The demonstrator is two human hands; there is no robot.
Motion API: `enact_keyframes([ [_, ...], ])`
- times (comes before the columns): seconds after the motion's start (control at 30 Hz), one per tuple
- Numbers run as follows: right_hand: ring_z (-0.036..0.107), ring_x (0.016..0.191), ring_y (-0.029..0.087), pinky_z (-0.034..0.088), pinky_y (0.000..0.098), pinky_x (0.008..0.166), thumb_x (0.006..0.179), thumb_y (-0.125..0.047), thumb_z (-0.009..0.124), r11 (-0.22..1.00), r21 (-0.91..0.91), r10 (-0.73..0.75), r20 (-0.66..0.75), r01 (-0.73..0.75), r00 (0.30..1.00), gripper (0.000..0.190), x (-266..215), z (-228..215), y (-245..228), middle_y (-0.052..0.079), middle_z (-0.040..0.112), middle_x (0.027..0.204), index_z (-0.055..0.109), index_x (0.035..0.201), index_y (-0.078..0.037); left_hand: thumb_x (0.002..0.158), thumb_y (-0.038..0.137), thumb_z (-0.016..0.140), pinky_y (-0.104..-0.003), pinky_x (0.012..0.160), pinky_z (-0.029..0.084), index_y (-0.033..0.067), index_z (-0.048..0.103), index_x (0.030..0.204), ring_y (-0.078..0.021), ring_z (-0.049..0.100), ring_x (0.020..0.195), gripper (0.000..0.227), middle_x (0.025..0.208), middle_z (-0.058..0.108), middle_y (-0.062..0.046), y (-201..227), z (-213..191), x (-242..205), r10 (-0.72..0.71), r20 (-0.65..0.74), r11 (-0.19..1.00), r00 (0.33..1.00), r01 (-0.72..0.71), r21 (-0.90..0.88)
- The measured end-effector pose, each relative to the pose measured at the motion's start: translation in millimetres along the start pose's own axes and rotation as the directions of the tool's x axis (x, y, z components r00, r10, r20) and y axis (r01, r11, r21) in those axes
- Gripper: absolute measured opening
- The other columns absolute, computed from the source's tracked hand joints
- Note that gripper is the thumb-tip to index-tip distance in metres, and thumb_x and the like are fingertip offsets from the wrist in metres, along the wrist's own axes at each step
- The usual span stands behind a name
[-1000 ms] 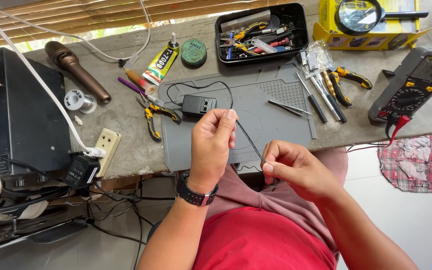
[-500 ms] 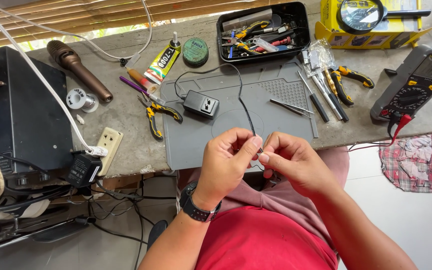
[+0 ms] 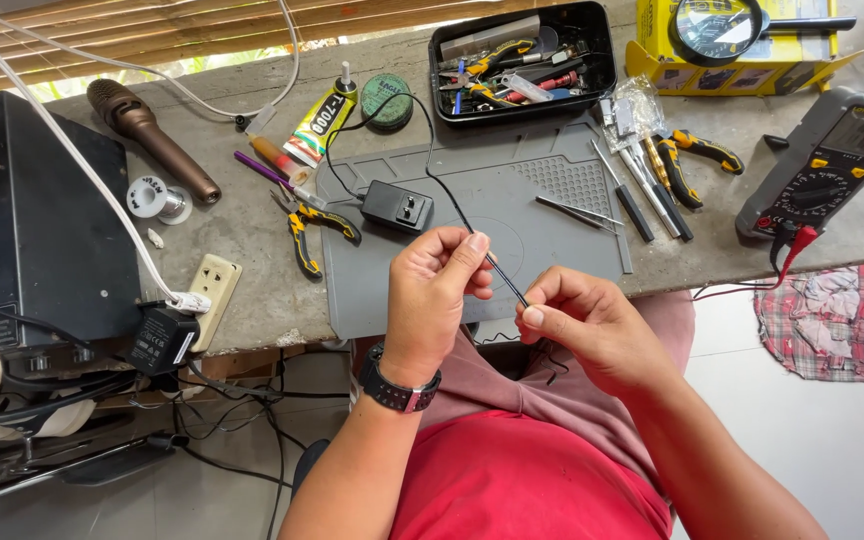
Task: The person holds a black power adapter and uses tweezers to strip the insulation from the end of its wire. They then twist the exposed wires together by hand.
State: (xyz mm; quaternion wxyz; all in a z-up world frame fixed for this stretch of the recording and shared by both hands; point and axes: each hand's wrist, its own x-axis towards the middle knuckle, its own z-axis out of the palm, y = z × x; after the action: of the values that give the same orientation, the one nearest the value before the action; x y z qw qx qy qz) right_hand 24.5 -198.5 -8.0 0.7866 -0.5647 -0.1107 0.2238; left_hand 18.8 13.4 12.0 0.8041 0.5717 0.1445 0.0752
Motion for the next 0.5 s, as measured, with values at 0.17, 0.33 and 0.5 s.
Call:
enact_keyframes([
  [0.17, 0.074, 0.084, 0.02, 0.064, 0.0368, 0.081, 0.104, 0.001, 0.08, 1.0, -0.008, 0.0, -0.012, 0.0, 1.0, 0.011, -6, -4, -4, 0.019, 0.075, 0.083, 0.074, 0.1, 0.01, 0.11, 0.014, 0.082, -0.032, 0.061, 0.074, -0.0002, 0.08, 0.101, -0.0143, 0.079, 0.069, 0.017, 0.082, 0.081, -0.018, -2, 6, 5, -0.011, -0.025, 1.0, 1.0, 0.01, -0.01],
  [0.33, 0.073, 0.083, 0.022, 0.063, 0.0379, 0.08, 0.104, 0.001, 0.08, 1.0, -0.017, -0.016, -0.021, 0.016, 1.0, 0.012, -11, -12, -4, 0.02, 0.074, 0.082, 0.074, 0.098, 0.011, 0.11, 0.013, 0.08, -0.031, 0.059, 0.074, 0.0004, 0.079, 0.1, -0.0143, 0.078, 0.067, 0.016, 0.081, 0.081, -0.018, -5, 10, 13, -0.008, -0.047, 1.0, 0.999, 0.007, -0.025],
  [0.5, 0.071, 0.088, 0.02, 0.059, 0.0353, 0.082, 0.103, 0.002, 0.08, 0.998, -0.056, -0.039, 0.006, 0.039, 0.999, 0.01, -19, -15, -12, 0.02, 0.076, 0.087, 0.075, 0.096, 0.008, 0.111, 0.015, 0.079, -0.03, 0.059, 0.073, 0.0013, 0.078, 0.101, -0.0125, 0.076, 0.066, 0.017, 0.082, 0.081, -0.017, -8, 5, 22, -0.022, -0.077, 0.999, 0.997, 0.019, -0.03],
])
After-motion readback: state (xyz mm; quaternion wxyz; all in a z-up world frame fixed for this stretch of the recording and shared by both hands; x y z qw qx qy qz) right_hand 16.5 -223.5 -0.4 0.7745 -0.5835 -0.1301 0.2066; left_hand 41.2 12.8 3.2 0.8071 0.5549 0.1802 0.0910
